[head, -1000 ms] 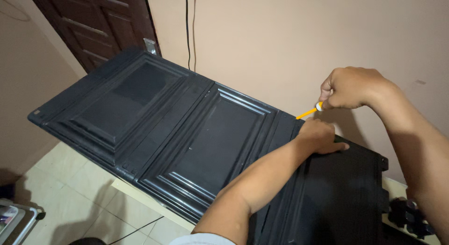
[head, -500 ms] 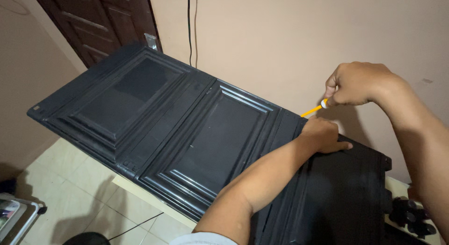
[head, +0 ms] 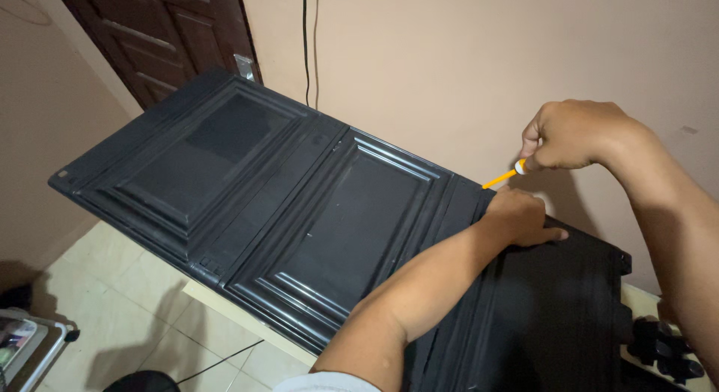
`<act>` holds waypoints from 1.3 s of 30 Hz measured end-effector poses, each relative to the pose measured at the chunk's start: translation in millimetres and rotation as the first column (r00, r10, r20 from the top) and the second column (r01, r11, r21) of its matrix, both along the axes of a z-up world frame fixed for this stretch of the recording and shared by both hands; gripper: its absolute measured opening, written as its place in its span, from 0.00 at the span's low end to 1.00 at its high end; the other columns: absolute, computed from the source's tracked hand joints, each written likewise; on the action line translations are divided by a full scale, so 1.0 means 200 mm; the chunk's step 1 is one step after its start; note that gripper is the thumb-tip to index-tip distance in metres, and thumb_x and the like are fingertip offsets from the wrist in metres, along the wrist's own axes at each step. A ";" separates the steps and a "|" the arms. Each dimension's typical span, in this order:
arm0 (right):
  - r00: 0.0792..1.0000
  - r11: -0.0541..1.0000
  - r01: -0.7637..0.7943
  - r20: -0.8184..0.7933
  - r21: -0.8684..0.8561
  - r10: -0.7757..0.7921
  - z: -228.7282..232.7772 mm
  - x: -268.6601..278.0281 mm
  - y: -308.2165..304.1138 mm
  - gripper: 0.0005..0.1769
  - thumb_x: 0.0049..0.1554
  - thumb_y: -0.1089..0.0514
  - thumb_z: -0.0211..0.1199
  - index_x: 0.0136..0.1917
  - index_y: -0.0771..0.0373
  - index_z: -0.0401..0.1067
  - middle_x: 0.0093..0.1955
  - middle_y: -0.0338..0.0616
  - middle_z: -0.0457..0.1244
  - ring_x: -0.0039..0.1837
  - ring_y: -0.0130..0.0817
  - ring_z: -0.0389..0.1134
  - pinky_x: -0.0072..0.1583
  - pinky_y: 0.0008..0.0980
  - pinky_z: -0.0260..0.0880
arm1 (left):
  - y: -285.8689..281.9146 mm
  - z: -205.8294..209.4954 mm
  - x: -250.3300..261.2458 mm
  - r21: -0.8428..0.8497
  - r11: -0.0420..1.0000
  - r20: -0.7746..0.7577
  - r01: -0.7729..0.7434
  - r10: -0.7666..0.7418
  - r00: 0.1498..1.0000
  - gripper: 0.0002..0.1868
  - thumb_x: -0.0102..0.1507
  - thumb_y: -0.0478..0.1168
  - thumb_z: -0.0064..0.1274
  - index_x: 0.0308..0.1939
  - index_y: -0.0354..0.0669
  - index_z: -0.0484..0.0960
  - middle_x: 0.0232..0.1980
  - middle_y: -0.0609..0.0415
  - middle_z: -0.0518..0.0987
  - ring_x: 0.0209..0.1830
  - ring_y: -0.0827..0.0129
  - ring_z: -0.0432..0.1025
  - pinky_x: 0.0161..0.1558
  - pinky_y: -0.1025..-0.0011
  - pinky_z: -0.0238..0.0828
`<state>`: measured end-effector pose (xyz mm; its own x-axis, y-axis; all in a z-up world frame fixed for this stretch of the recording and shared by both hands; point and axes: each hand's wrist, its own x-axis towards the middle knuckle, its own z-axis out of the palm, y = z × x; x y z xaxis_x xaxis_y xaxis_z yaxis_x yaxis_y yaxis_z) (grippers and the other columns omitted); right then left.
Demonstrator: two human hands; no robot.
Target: The person uses a yellow pencil to pry and separate the black plastic lids from stacked storage crates. They remove each lid, set it aside, and continue prying the next crate's lid until the stack is opened.
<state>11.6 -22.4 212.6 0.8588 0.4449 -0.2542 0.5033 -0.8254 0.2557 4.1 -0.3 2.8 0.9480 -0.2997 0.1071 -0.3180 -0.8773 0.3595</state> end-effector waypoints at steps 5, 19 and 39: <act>0.999 0.999 0.032 -0.030 -0.025 -0.032 0.01 -0.02 0.03 0.12 0.47 0.45 0.74 0.45 0.44 0.86 0.38 0.36 0.72 0.46 0.34 0.72 0.50 0.39 0.72 | 0.00 -0.01 0.00 -0.001 1.000 -0.013 0.001 -0.001 1.000 0.41 0.57 0.76 0.46 0.45 0.42 0.88 0.50 0.48 0.85 0.56 0.57 0.77 0.60 0.58 0.67; 0.986 0.995 0.068 -0.146 -0.069 -0.078 0.02 0.05 0.22 0.09 0.44 0.55 0.72 0.33 0.64 0.82 0.30 0.45 0.71 0.33 0.37 0.67 0.39 0.39 0.67 | 0.01 0.02 -0.02 0.014 1.000 0.055 -0.006 0.005 0.998 0.44 0.56 0.75 0.47 0.49 0.38 0.86 0.55 0.41 0.82 0.60 0.51 0.74 0.63 0.55 0.64; 0.997 0.986 -0.071 0.002 -0.149 0.072 0.01 -0.03 0.19 0.05 0.45 0.55 0.69 0.37 0.52 0.82 0.32 0.39 0.71 0.39 0.36 0.73 0.45 0.38 0.73 | 0.01 0.03 -0.05 -0.038 0.999 0.079 0.023 -0.020 0.997 0.38 0.58 0.73 0.47 0.37 0.40 0.89 0.44 0.47 0.87 0.53 0.55 0.79 0.56 0.58 0.72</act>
